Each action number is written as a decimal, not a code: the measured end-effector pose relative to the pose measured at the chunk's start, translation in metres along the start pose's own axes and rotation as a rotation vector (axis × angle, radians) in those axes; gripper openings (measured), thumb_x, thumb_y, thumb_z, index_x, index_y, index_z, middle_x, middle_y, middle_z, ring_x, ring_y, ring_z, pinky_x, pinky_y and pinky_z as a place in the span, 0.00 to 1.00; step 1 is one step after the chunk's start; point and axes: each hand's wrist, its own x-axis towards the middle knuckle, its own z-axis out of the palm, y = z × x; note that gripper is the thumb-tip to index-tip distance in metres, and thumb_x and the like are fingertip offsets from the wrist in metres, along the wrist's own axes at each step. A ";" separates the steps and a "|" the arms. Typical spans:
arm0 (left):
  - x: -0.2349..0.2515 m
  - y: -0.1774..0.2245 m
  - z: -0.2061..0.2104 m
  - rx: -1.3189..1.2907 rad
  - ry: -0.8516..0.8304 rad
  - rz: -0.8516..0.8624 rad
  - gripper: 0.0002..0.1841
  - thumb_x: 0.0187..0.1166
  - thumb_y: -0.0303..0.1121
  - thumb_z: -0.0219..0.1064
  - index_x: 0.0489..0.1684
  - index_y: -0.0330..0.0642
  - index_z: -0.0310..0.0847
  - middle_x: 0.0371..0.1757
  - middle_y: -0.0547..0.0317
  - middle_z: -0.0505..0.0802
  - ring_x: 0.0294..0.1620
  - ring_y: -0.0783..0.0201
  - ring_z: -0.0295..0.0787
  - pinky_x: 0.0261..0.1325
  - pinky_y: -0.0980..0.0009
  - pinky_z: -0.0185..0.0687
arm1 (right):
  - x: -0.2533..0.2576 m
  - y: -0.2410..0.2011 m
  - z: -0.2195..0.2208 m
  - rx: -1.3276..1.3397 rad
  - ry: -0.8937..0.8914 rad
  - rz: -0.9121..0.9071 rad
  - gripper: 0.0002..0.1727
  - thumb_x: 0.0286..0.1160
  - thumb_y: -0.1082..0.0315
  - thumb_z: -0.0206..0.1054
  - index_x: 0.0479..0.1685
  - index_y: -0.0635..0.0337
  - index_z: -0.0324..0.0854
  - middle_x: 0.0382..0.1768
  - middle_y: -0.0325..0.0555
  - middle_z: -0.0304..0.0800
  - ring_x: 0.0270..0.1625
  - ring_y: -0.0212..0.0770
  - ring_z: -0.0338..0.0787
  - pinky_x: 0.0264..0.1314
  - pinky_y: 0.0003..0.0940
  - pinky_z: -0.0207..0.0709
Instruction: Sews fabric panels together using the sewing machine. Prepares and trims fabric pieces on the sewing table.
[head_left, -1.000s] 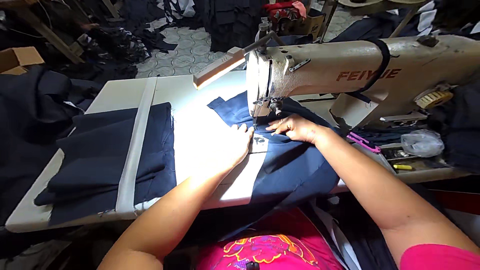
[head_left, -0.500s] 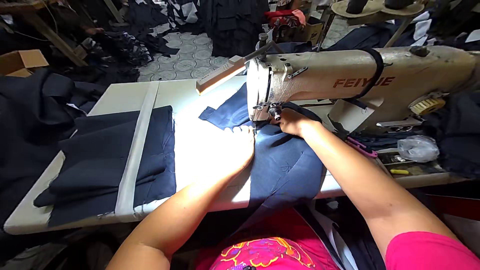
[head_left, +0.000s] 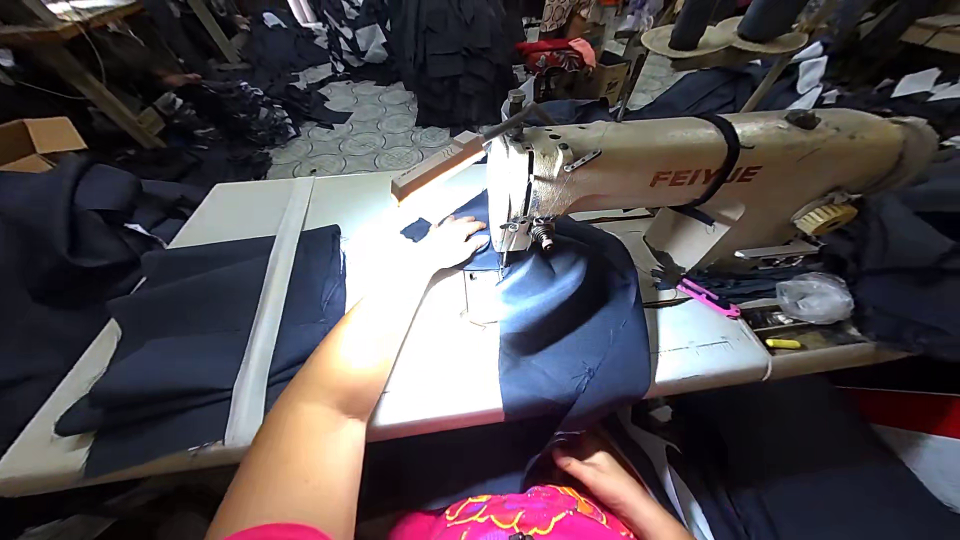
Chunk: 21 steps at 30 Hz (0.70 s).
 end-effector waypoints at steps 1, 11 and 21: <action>0.000 0.004 0.004 0.002 -0.040 -0.098 0.27 0.93 0.51 0.49 0.84 0.48 0.73 0.87 0.44 0.73 0.91 0.34 0.57 0.82 0.23 0.45 | 0.002 -0.012 0.006 0.041 -0.081 0.056 0.14 0.80 0.59 0.69 0.50 0.62 0.89 0.34 0.36 0.94 0.38 0.23 0.89 0.49 0.26 0.84; -0.065 0.043 -0.019 0.308 -0.142 -0.591 0.41 0.87 0.66 0.48 0.98 0.66 0.40 0.65 0.18 0.83 0.67 0.21 0.79 0.65 0.27 0.71 | 0.064 -0.217 -0.047 -0.398 0.149 -0.047 0.19 0.93 0.59 0.56 0.49 0.72 0.77 0.20 0.43 0.88 0.15 0.28 0.80 0.23 0.25 0.77; -0.083 0.068 -0.030 0.372 -0.164 -0.344 0.34 0.79 0.62 0.65 0.62 0.36 0.86 0.76 0.35 0.80 0.79 0.33 0.73 0.70 0.28 0.67 | 0.170 -0.284 -0.060 -1.071 0.156 0.181 0.22 0.83 0.63 0.66 0.63 0.74 0.78 0.51 0.63 0.89 0.48 0.49 0.91 0.56 0.47 0.83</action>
